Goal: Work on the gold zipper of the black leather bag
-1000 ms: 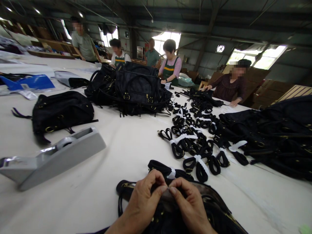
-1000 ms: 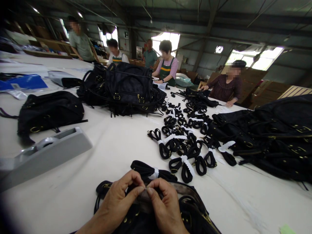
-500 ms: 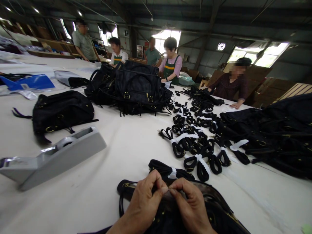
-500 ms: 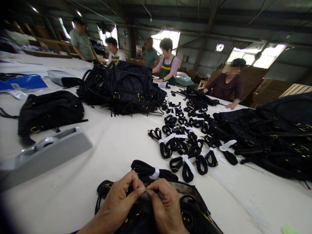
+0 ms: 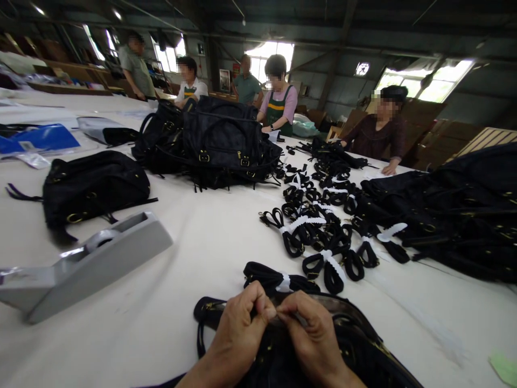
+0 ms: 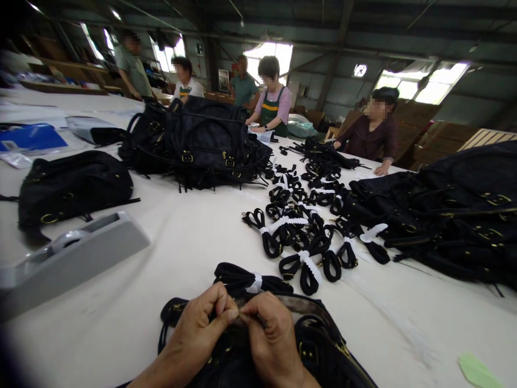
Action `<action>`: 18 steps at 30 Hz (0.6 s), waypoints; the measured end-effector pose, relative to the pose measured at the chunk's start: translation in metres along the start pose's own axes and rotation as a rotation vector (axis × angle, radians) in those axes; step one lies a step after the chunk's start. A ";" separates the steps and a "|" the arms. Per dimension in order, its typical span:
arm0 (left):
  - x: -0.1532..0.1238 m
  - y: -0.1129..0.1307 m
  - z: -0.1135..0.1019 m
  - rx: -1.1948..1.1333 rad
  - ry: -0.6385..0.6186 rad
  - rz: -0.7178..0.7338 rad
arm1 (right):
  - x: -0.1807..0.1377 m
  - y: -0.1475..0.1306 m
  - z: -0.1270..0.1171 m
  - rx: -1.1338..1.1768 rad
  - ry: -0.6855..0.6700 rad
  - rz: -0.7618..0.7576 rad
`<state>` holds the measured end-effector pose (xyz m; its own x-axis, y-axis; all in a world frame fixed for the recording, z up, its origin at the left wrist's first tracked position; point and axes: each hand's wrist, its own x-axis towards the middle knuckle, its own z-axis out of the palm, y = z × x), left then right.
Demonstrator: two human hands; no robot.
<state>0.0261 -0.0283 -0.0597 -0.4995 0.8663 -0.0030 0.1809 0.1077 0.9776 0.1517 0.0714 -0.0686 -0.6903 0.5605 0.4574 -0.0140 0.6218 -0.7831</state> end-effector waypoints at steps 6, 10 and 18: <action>0.002 -0.003 0.001 0.017 0.141 0.021 | 0.005 0.005 -0.003 -0.032 0.021 0.030; 0.009 -0.014 -0.007 -0.016 0.471 -0.026 | 0.026 0.003 -0.020 -0.454 -0.053 0.010; 0.011 -0.005 -0.030 0.513 0.088 -0.093 | 0.064 -0.005 -0.043 -0.871 -0.572 0.165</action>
<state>-0.0058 -0.0337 -0.0579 -0.5984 0.7999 -0.0461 0.5128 0.4265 0.7450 0.1383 0.1274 -0.0170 -0.8780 0.4733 -0.0720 0.4787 0.8666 -0.1407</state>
